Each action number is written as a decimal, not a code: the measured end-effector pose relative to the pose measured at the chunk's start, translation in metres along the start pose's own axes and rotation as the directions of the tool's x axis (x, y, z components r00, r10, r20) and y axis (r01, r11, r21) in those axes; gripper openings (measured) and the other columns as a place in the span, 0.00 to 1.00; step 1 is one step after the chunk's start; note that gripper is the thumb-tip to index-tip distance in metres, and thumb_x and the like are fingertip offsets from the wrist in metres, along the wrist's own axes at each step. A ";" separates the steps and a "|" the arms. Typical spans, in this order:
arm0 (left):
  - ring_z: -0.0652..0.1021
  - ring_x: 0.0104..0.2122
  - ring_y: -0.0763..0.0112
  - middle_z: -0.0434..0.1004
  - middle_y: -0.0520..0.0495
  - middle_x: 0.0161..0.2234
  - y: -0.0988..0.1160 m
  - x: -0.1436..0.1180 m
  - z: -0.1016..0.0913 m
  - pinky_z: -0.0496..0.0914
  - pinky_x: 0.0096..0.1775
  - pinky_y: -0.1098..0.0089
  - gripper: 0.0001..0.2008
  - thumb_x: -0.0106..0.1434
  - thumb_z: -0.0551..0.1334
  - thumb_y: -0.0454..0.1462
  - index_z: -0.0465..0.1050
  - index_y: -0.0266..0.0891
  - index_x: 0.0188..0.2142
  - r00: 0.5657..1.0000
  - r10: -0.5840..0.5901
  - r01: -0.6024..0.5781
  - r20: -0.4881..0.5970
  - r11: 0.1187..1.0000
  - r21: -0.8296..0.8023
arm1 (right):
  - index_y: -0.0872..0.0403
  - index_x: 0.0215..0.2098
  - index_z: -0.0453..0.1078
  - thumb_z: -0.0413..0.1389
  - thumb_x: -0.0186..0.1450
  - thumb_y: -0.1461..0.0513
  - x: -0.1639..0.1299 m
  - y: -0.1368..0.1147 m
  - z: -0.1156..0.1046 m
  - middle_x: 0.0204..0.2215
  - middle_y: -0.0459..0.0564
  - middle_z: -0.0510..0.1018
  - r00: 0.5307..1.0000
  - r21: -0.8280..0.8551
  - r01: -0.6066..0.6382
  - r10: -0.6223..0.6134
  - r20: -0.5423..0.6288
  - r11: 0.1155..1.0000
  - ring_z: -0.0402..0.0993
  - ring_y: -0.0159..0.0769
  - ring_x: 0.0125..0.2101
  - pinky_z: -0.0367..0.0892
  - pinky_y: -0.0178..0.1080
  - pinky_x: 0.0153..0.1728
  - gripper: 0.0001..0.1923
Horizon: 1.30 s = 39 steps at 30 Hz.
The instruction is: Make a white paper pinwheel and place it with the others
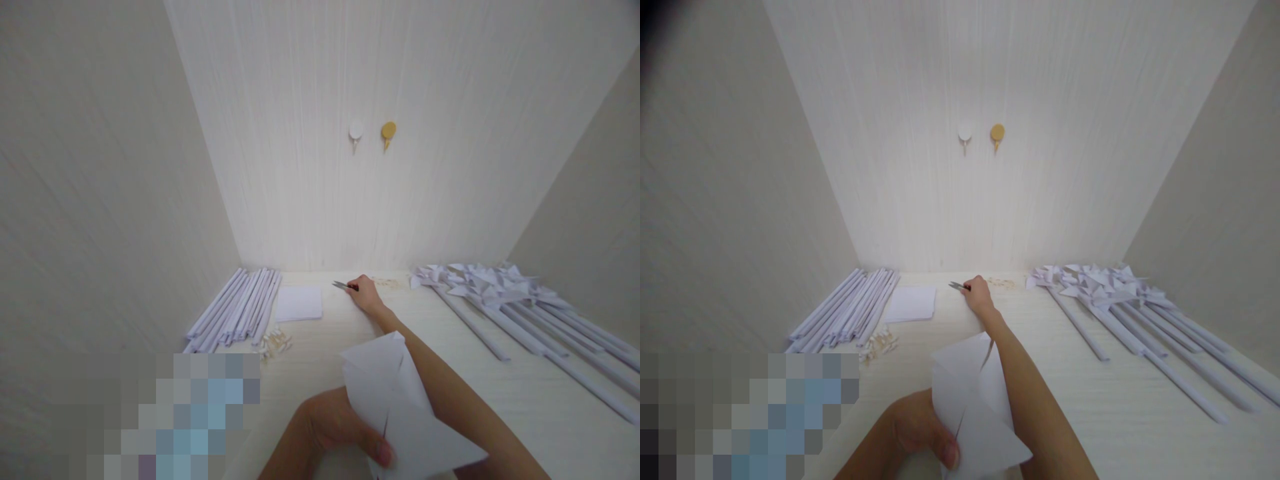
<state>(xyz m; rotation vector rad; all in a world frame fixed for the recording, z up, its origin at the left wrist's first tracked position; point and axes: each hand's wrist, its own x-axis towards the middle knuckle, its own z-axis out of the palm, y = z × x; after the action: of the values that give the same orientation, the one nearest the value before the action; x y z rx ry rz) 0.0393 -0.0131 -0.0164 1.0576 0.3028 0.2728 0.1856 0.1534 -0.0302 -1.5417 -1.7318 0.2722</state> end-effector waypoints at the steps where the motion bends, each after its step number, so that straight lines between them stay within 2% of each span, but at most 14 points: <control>1: 0.72 0.25 0.72 0.75 0.48 0.28 0.000 0.001 0.000 0.66 0.30 0.71 0.33 0.25 0.71 0.47 0.74 0.35 0.34 1.000 0.008 -0.008 0.007 1.000 -0.004 | 0.55 0.11 0.66 0.56 0.48 0.62 0.000 0.000 0.000 0.11 0.42 0.61 1.000 0.016 -0.008 0.009 -0.011 1.000 0.59 0.30 0.21 0.54 0.33 0.25 0.10; 5: 0.71 0.19 0.76 0.74 0.48 0.25 -0.002 0.002 -0.002 0.65 0.23 0.74 0.32 0.27 0.72 0.44 0.73 0.33 0.35 0.999 0.024 -0.021 0.041 0.996 -0.085 | 0.55 0.14 0.67 0.57 0.46 0.64 -0.001 -0.004 -0.002 0.17 0.45 0.66 0.995 0.106 -0.053 0.062 -0.081 0.993 0.63 0.33 0.24 0.58 0.36 0.29 0.05; 8: 0.69 0.16 0.77 0.71 0.49 0.19 -0.001 0.001 -0.003 0.62 0.18 0.76 0.27 0.30 0.71 0.44 0.73 0.30 0.29 0.995 0.085 -0.076 0.048 0.985 -0.153 | 0.55 0.19 0.69 0.55 0.49 0.63 -0.002 -0.010 -0.012 0.22 0.48 0.69 0.983 0.190 -0.077 0.106 -0.148 0.979 0.65 0.35 0.27 0.60 0.38 0.34 0.03; 12: 0.67 0.14 0.78 0.68 0.49 0.14 0.005 0.001 -0.002 0.59 0.16 0.78 0.20 0.34 0.70 0.45 0.70 0.29 0.20 0.965 0.231 -0.252 -0.124 0.950 -0.184 | 0.55 0.23 0.68 0.50 0.53 0.60 -0.009 -0.023 -0.034 0.24 0.50 0.71 0.966 0.310 -0.091 0.159 -0.202 0.946 0.67 0.34 0.28 0.61 0.38 0.34 0.07; 13: 0.68 0.15 0.78 0.67 0.49 0.14 0.008 0.002 -0.001 0.59 0.16 0.79 0.19 0.35 0.70 0.44 0.70 0.29 0.19 0.945 0.256 -0.296 -0.206 0.935 -0.195 | 0.56 0.25 0.67 0.49 0.54 0.60 -0.014 -0.027 -0.041 0.24 0.49 0.71 0.961 0.341 -0.103 0.182 -0.210 0.934 0.67 0.33 0.28 0.62 0.37 0.32 0.08; 15: 0.70 0.18 0.79 0.68 0.50 0.16 0.013 0.004 0.001 0.61 0.18 0.80 0.16 0.38 0.69 0.41 0.68 0.31 0.20 0.842 0.300 -0.423 -0.448 0.882 -0.206 | 0.55 0.29 0.66 0.46 0.56 0.57 -0.027 -0.037 -0.054 0.23 0.47 0.70 0.944 0.425 -0.141 0.251 -0.215 0.894 0.66 0.31 0.23 0.62 0.35 0.26 0.11; 17: 0.71 0.20 0.78 0.69 0.51 0.18 0.017 0.007 0.002 0.63 0.20 0.80 0.14 0.38 0.69 0.38 0.68 0.32 0.22 0.727 0.299 -0.496 -0.618 0.851 -0.172 | 0.54 0.29 0.64 0.50 0.54 0.57 -0.048 -0.050 -0.066 0.21 0.44 0.69 0.879 0.719 -0.204 0.448 -0.164 0.665 0.63 0.27 0.19 0.60 0.33 0.22 0.09; 19: 0.70 0.20 0.78 0.70 0.52 0.19 0.019 0.008 0.002 0.65 0.20 0.79 0.15 0.38 0.69 0.37 0.67 0.33 0.24 0.629 0.304 -0.544 -0.716 0.829 -0.126 | 0.54 0.26 0.62 0.54 0.51 0.56 -0.075 -0.065 -0.075 0.18 0.40 0.66 0.850 0.840 -0.229 0.522 -0.074 0.492 0.60 0.24 0.16 0.56 0.30 0.19 0.09; 22: 0.70 0.19 0.79 0.70 0.53 0.19 0.018 0.008 0.002 0.65 0.19 0.79 0.14 0.39 0.68 0.37 0.67 0.33 0.25 0.580 0.315 -0.548 -0.751 0.833 -0.073 | 0.54 0.23 0.60 0.56 0.50 0.53 -0.118 -0.087 -0.080 0.15 0.39 0.65 0.882 0.889 -0.278 0.464 0.085 0.365 0.58 0.23 0.15 0.52 0.29 0.16 0.13; 25: 0.70 0.18 0.78 0.70 0.53 0.19 0.016 0.005 0.004 0.65 0.19 0.78 0.12 0.40 0.67 0.36 0.68 0.34 0.24 0.590 0.326 -0.523 -0.739 0.852 -0.042 | 0.54 0.22 0.58 0.54 0.53 0.49 -0.153 -0.100 -0.072 0.14 0.39 0.65 0.903 0.893 -0.350 0.356 0.240 0.284 0.58 0.23 0.14 0.50 0.28 0.15 0.17; 28: 0.69 0.15 0.75 0.68 0.53 0.14 0.013 0.004 0.008 0.64 0.18 0.75 0.11 0.46 0.64 0.40 0.66 0.34 0.20 0.681 0.326 -0.430 -0.656 0.903 0.003 | 0.56 0.21 0.60 0.51 0.53 0.45 -0.171 -0.099 -0.057 0.11 0.40 0.64 0.888 0.865 -0.443 0.248 0.388 0.234 0.56 0.23 0.11 0.47 0.28 0.12 0.22; 31: 0.67 0.11 0.73 0.64 0.52 0.10 0.011 0.004 0.010 0.62 0.17 0.72 0.14 0.49 0.60 0.42 0.64 0.34 0.16 0.740 0.308 -0.344 -0.597 0.937 0.057 | 0.56 0.19 0.61 0.53 0.50 0.44 -0.175 -0.094 -0.046 0.09 0.40 0.62 0.889 0.876 -0.432 0.265 0.374 0.215 0.54 0.22 0.09 0.45 0.29 0.10 0.23; 35: 0.68 0.11 0.73 0.65 0.51 0.10 0.010 0.006 0.010 0.61 0.17 0.72 0.12 0.49 0.60 0.40 0.65 0.35 0.16 0.748 0.313 -0.322 -0.585 0.942 0.092 | 0.57 0.17 0.62 0.54 0.48 0.44 -0.173 -0.088 -0.044 0.09 0.41 0.64 0.866 0.863 -0.472 0.278 0.416 0.179 0.56 0.22 0.09 0.46 0.29 0.10 0.24; 39: 0.68 0.12 0.72 0.65 0.51 0.10 0.011 0.007 0.008 0.62 0.18 0.72 0.13 0.48 0.60 0.41 0.64 0.35 0.14 0.749 0.293 -0.291 -0.595 0.951 0.102 | 0.56 0.16 0.61 0.56 0.47 0.46 -0.170 -0.084 -0.046 0.08 0.41 0.64 0.869 0.851 -0.476 0.270 0.415 0.223 0.55 0.22 0.08 0.46 0.29 0.10 0.22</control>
<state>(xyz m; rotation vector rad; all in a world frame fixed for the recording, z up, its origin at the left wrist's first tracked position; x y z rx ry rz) 0.0483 -0.0124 -0.0039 0.9953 0.7168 0.9097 0.1457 -0.0376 -0.0159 -0.9402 -0.8410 1.4667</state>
